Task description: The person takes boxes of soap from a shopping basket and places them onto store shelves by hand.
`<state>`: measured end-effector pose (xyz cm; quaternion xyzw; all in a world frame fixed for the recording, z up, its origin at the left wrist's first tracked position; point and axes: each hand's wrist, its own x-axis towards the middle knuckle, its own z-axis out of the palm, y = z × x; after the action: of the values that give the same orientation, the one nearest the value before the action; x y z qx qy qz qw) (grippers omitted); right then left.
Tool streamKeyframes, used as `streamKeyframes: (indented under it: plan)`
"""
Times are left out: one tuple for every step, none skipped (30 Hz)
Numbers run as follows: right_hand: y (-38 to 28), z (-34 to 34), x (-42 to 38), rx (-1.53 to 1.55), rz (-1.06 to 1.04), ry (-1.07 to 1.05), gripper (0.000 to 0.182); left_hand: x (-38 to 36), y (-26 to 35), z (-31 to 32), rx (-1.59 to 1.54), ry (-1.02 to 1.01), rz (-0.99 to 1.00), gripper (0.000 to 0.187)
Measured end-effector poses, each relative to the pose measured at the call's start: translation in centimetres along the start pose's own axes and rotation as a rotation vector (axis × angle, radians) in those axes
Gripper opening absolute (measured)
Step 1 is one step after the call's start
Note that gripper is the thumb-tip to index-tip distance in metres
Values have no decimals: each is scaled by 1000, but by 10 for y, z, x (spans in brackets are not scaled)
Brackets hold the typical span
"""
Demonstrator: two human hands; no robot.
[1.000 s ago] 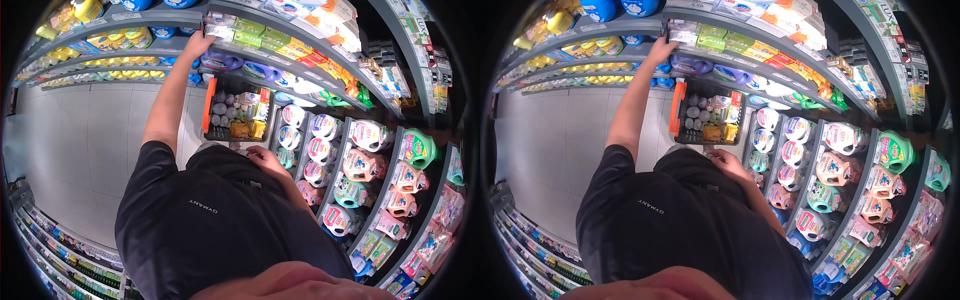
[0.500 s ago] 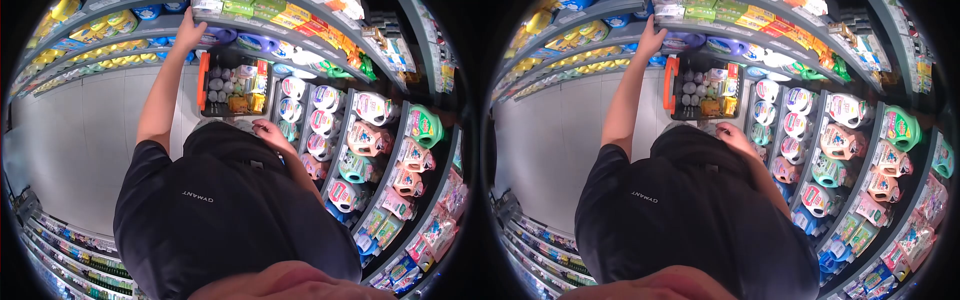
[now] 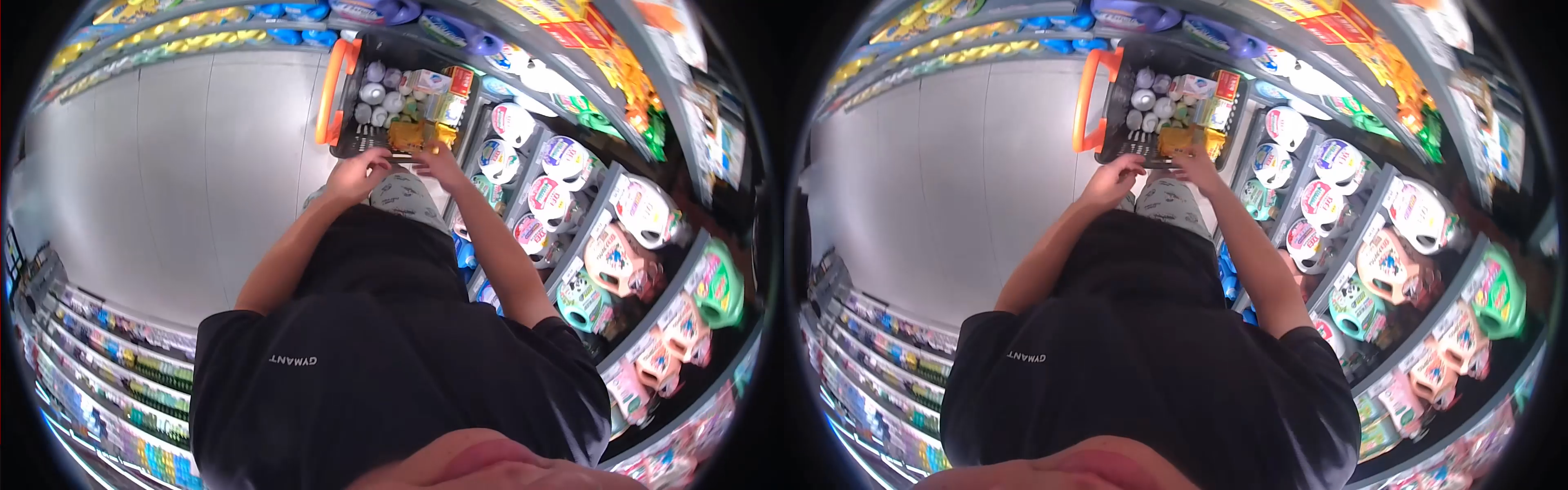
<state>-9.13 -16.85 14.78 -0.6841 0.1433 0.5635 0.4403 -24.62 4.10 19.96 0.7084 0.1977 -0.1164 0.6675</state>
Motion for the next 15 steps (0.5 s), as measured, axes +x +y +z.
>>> streamKeyframes:
  plan:
    - [-6, -2, 29, -45, -46, 23, 72, -4, 4, 5, -5, 6, -70, 32]
    - [-10, -2, 57, -86, -93, 47, 85, -7, 3, 12, -10, 9, -140, 32]
    - [-25, -3, 74, -95, -26, 27, 95, -9, -4, 17, 27, -5, -200, 31]
    - [-40, -6, 91, -102, 38, 9, 105, -14, -12, 25, 3, 14, -198, 31]
    - [-46, -12, 122, -157, 58, 15, 110, -16, -20, 33, -20, 38, -187, 31]
    - [-51, -19, 151, -213, 76, 19, 116, -20, -27, 39, -44, 64, -175, 31]
    - [-57, -24, 172, -210, 86, 33, 118, -22, -31, 42, -78, 69, -228, 32]
    - [-67, -30, 190, -208, 93, 48, 119, -25, -33, 46, -90, 90, -249, 32]
    - [-69, -35, 204, -203, 99, 65, 120, -29, -33, 49, -101, 108, -269, 33]
    - [-70, -39, 215, -236, 144, 73, 121, -32, -33, 52, -110, 128, -284, 33]
    - [-72, -42, 225, -272, 184, 79, 121, -36, -39, 56, -100, 150, -278, 33]
    - [-77, -47, 238, -311, 217, 86, 122, -38, -38, 60, -100, 167, -291, 33]
    - [-76, -49, 245, -311, 233, 113, 121, -42, -35, 63, -98, 186, -301, 33]
    - [-73, -54, 255, -310, 249, 140, 120, -43, -32, 66, -93, 211, -306, 33]
    - [-67, -60, 265, -306, 244, 153, 119, -44, -31, 68, -108, 208, -320, 33]
